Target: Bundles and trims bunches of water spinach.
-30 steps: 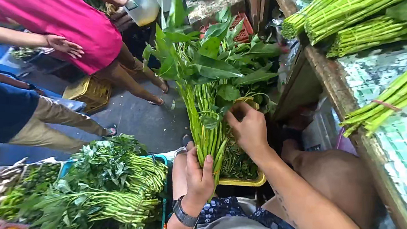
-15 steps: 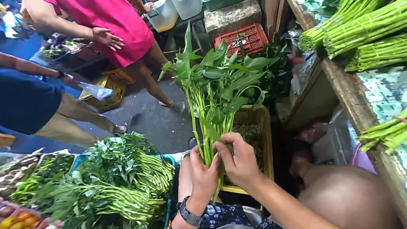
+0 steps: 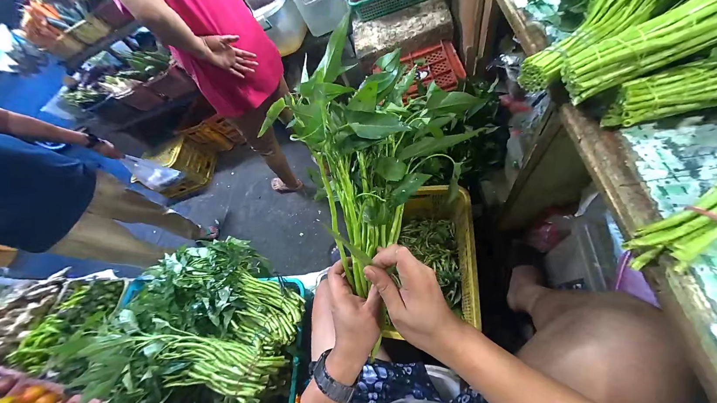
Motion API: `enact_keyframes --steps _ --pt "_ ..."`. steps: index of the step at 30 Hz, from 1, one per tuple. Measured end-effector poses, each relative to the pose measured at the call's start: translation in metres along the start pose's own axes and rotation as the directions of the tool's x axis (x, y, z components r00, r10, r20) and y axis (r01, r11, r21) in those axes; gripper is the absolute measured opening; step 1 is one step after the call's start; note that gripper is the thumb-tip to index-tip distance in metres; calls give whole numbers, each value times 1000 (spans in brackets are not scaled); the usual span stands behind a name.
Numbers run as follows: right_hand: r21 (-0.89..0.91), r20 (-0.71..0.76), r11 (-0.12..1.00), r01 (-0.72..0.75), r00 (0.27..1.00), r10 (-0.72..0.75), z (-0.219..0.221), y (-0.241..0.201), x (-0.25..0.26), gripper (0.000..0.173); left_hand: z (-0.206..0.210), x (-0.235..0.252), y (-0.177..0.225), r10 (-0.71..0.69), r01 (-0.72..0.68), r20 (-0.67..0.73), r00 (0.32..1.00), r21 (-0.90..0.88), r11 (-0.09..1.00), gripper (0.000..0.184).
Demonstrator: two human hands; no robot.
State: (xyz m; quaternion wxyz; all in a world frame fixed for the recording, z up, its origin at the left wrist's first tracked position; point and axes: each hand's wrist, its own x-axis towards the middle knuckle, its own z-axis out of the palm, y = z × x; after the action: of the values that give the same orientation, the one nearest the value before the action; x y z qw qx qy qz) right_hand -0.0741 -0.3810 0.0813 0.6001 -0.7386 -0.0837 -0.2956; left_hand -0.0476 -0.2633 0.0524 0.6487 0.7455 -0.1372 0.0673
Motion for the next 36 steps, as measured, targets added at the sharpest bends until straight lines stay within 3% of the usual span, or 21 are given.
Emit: enact_keyframes --steps 11,15,18,21,22,25,27,29,31,32,34,36 --pt "80 72 989 -127 990 122 6 -11 -5 25 -2 -1 -1 35 -34 -11 999 102 994 56" --pt "43 6 998 49 999 -50 3 -10 -6 27 0 4 5 3 -3 1 1000 -55 998 55" --pt "-22 -1 984 178 984 -178 -27 -13 10 25 -2 11 4 21 -21 -24 1000 -37 999 56" --pt "-117 193 993 2 981 21 -65 -14 28 26 -8 18 5 -20 18 -30 999 -51 999 45" --pt "-253 298 963 -94 939 170 -77 -12 32 31 -13 19 7 -51 49 -18 999 -88 995 42" --pt "-659 458 722 -212 648 608 -96 -3 41 61 -25 22 19 -176 188 73 982 -225 956 38" --pt "-751 448 619 -229 512 733 -93 5 42 69 -36 25 15 -187 281 239 953 -463 841 58" --pt "-661 503 679 -319 482 717 -89 9 44 72 -44 26 6 -137 377 409 902 -592 713 77" --pt "-346 597 783 -517 523 609 -83 12 45 78 -48 24 2 -75 462 536 841 -639 615 70" --pt "-117 628 778 -618 561 540 -77 13 44 79 -49 22 0 -50 516 589 807 -660 547 66" --pt "309 646 634 -709 646 407 -61 15 40 73 -45 15 -3 14 639 689 724 -679 361 57" --pt "506 605 526 -684 716 349 -47 11 32 54 -38 11 -5 99 732 769 632 -634 250 55"
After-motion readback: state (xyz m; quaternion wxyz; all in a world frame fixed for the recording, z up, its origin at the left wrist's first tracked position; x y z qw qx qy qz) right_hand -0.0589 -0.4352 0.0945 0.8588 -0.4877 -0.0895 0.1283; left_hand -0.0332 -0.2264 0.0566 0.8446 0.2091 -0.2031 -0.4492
